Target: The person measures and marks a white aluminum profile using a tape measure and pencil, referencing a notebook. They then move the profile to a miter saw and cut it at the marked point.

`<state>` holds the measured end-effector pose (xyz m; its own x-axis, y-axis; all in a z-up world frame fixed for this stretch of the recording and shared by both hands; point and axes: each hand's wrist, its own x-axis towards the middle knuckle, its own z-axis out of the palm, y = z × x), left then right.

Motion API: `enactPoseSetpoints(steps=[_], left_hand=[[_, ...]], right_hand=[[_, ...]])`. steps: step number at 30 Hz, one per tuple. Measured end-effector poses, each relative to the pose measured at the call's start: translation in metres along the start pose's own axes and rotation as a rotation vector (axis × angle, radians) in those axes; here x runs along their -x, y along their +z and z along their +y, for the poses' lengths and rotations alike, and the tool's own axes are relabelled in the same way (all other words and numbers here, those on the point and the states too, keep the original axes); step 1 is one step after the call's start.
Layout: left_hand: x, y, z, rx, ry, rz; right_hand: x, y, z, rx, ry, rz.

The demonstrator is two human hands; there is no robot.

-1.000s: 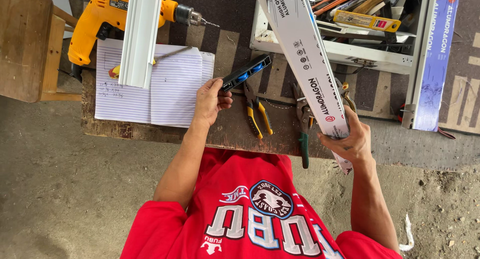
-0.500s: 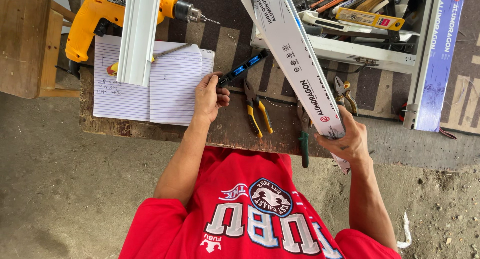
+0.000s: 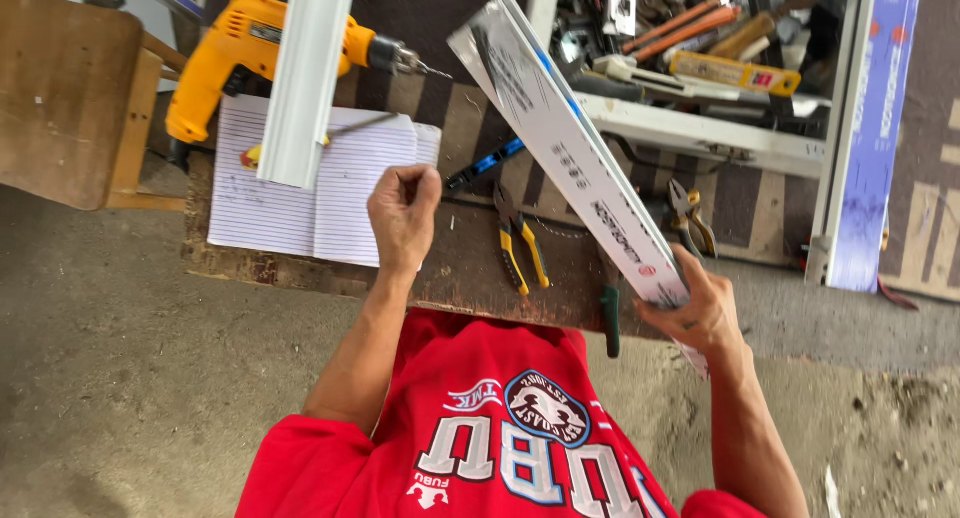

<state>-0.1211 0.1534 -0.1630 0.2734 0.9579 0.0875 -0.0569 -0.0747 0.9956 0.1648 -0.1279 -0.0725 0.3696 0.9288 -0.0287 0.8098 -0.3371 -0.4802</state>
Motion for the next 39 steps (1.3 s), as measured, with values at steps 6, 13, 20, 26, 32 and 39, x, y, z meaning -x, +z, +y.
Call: enactPoseSetpoints(steps=[6,13,20,26,32,39], left_hand=[[-0.058,-0.021,0.075,0.096,0.274,-0.294],[-0.069,-0.021,0.120,0.231,-0.023,-0.548],[-0.049,-0.012,0.103,-0.279,0.086,-0.487],[-0.043,0.000,0.071,-0.313,-0.047,-0.376],[-0.030,0.001,0.044,-0.318,0.060,-0.298],[-0.015,-0.005,0.023,-0.191,0.086,-0.302]], right_hand=[[0.013,-0.008,0.007,0.206,-0.133,0.089],[0.030,-0.016,0.021,0.473,-0.200,0.237],[0.052,-0.015,0.040,0.652,-0.166,0.254],[0.063,-0.013,0.040,0.761,-0.151,0.326],[0.073,-0.007,0.021,0.687,-0.194,0.334],[0.088,-0.015,-0.002,0.577,-0.182,0.295]])
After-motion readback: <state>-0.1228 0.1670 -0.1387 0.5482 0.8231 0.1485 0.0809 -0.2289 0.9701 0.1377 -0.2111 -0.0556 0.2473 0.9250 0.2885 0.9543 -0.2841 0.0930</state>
